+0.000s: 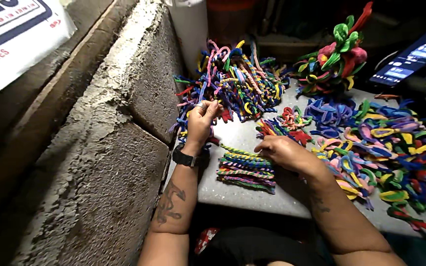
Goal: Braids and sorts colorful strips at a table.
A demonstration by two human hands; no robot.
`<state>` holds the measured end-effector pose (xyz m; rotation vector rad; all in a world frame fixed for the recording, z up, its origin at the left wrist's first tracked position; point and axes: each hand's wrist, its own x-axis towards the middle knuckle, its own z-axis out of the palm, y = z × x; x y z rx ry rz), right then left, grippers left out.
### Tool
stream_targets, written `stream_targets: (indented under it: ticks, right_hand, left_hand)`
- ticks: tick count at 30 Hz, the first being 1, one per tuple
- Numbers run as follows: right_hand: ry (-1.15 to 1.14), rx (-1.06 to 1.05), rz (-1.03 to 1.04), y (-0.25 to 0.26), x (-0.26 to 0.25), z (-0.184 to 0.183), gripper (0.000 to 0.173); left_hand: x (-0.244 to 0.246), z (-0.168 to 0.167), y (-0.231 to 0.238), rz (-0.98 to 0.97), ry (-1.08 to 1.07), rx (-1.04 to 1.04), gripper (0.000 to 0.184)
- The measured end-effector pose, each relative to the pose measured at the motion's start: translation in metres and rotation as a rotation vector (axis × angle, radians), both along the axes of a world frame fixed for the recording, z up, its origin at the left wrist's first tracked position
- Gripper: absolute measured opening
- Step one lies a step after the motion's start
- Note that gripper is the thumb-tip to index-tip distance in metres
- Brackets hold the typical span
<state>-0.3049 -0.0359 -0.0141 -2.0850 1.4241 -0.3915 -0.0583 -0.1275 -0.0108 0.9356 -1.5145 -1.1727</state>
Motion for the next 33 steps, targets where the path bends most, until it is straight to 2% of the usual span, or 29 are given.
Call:
stream_targets:
  ticks: [5,10,13,15,18,21,23,25,27,30,33]
  right_hand:
    - [0.040,0.055,0.106,-0.006,0.006,-0.009,0.021]
    - [0.029,-0.177,0.013,-0.024,0.019,0.021,0.018]
    - [-0.027,-0.416,0.007,-0.060,0.037,0.041,0.020]
    - [-0.062,-0.551,0.011,-0.094,0.052,0.039,0.024]
    - [-0.016,-0.521,0.055,-0.140,0.069,0.029,0.035]
    - [-0.069,-0.523,0.034,-0.160,0.074,0.035,0.020]
    - [-0.203,-0.495,-0.076,-0.157,0.071,0.059,0.020]
    - [-0.422,-0.425,-0.156,-0.144,0.062,0.081,0.021]
    - [-0.640,-0.332,-0.134,-0.124,0.050,0.088,0.021]
    - [-0.706,-0.226,-0.051,-0.087,0.033,0.061,0.026]
    - [-0.662,-0.146,-0.047,-0.051,0.019,0.018,0.025]
  left_hand:
    - [-0.001,0.001,-0.011,0.180,0.119,0.039,0.024]
    - [-0.002,-0.003,-0.027,0.308,0.237,0.021,0.022]
    - [-0.003,-0.004,-0.029,0.325,0.268,0.042,0.022]
    - [-0.004,-0.006,-0.030,0.313,0.281,0.057,0.023]
    - [-0.003,-0.009,-0.027,0.277,0.254,0.065,0.025]
    - [-0.004,-0.005,-0.024,0.238,0.225,0.120,0.028]
    - [-0.005,-0.004,-0.025,0.145,0.208,0.185,0.037]
    - [-0.003,0.002,-0.013,-0.004,0.098,0.275,0.053]
    - [-0.005,0.004,-0.007,-0.141,0.073,0.325,0.061]
    - [-0.009,-0.002,-0.010,-0.274,0.231,0.324,0.055]
    - [-0.006,0.000,-0.007,-0.256,0.337,0.299,0.037]
